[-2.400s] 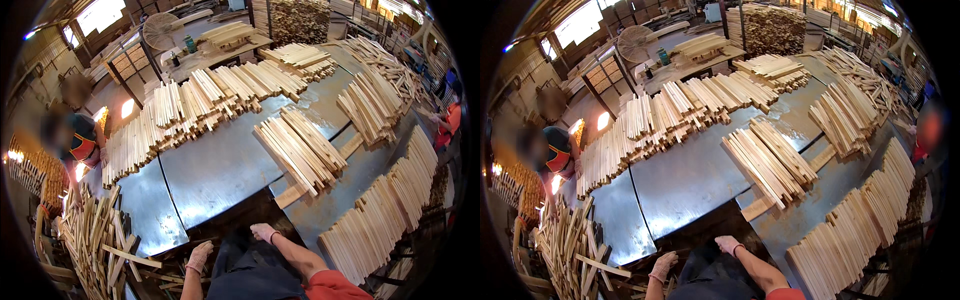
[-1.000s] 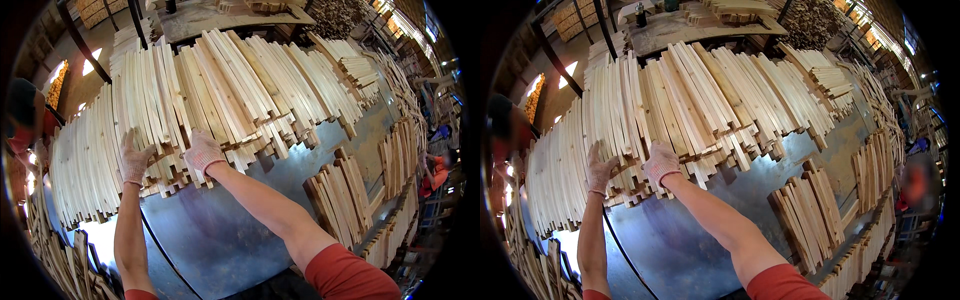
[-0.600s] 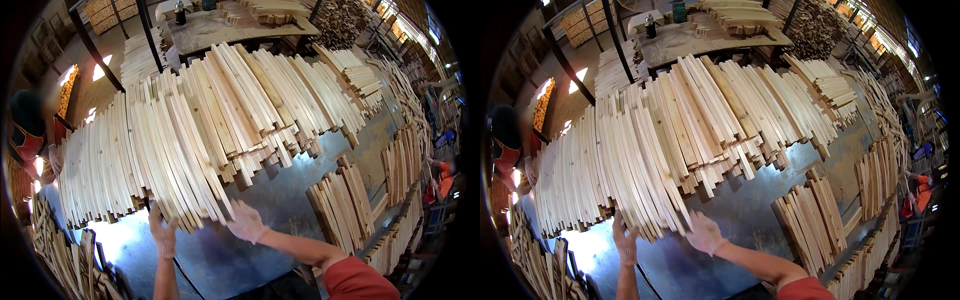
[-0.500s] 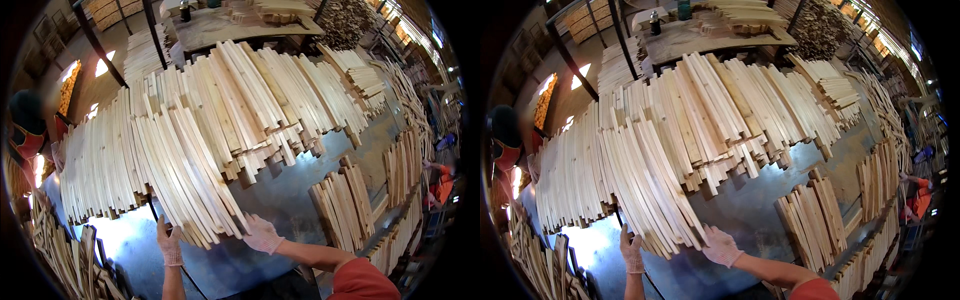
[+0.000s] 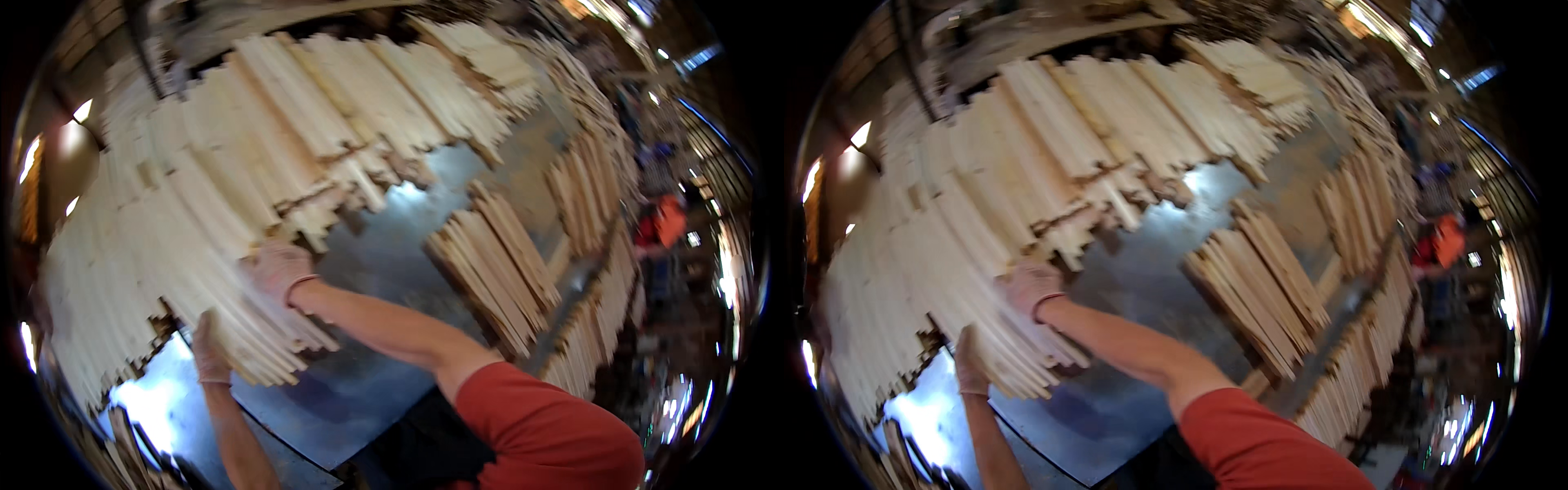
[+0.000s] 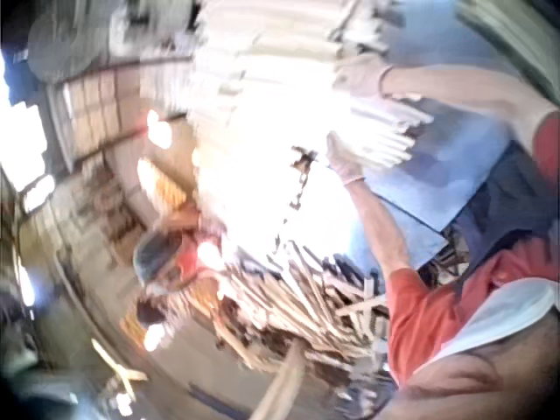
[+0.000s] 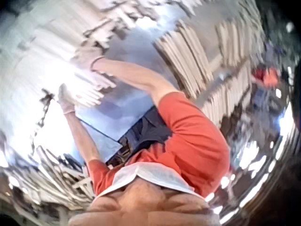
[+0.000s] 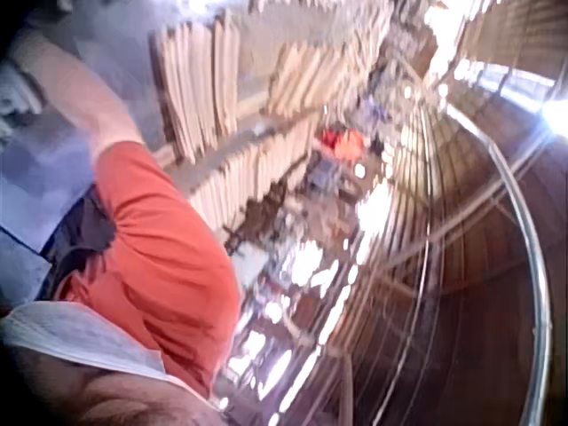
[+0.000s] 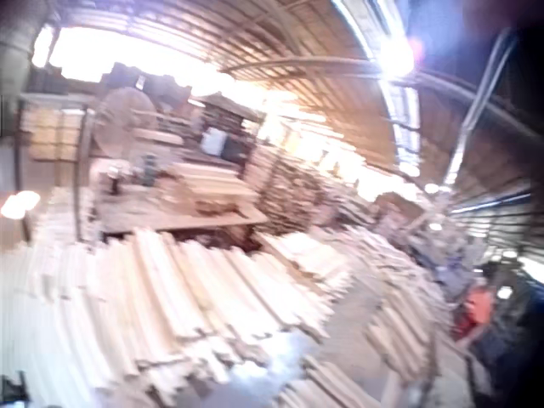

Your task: The person picks up groups of wooden slats from a large workbench and places them onto a moving conveyor belt for processing.

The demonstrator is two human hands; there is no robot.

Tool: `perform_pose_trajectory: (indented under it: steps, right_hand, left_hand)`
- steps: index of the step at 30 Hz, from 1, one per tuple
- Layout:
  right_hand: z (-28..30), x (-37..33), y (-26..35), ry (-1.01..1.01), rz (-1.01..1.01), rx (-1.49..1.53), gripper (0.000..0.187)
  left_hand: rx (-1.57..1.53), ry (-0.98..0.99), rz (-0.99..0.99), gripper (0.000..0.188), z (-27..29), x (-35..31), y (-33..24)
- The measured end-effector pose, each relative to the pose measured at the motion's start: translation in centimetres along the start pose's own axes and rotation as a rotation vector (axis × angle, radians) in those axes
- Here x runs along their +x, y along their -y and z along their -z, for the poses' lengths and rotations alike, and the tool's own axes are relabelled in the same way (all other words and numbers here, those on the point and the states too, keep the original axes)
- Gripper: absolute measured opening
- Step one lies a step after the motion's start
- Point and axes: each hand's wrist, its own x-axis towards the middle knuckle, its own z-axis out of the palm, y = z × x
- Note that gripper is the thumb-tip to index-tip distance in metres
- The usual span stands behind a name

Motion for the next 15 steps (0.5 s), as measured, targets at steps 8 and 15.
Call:
perform_pose_trajectory:
  steps: [8, 15]
  right_hand:
    - [1.9, -9.7, -5.7, -0.018, -0.055, 0.140, 0.058]
    - [7.3, -20.3, -12.0, -0.126, 0.054, 0.244, 0.059]
  left_hand:
    - [0.178, -0.063, -0.042, 0.060, -3.5, -9.2, 4.0]
    - [0.221, -0.040, -0.100, 0.081, -9.9, -21.3, 8.1]
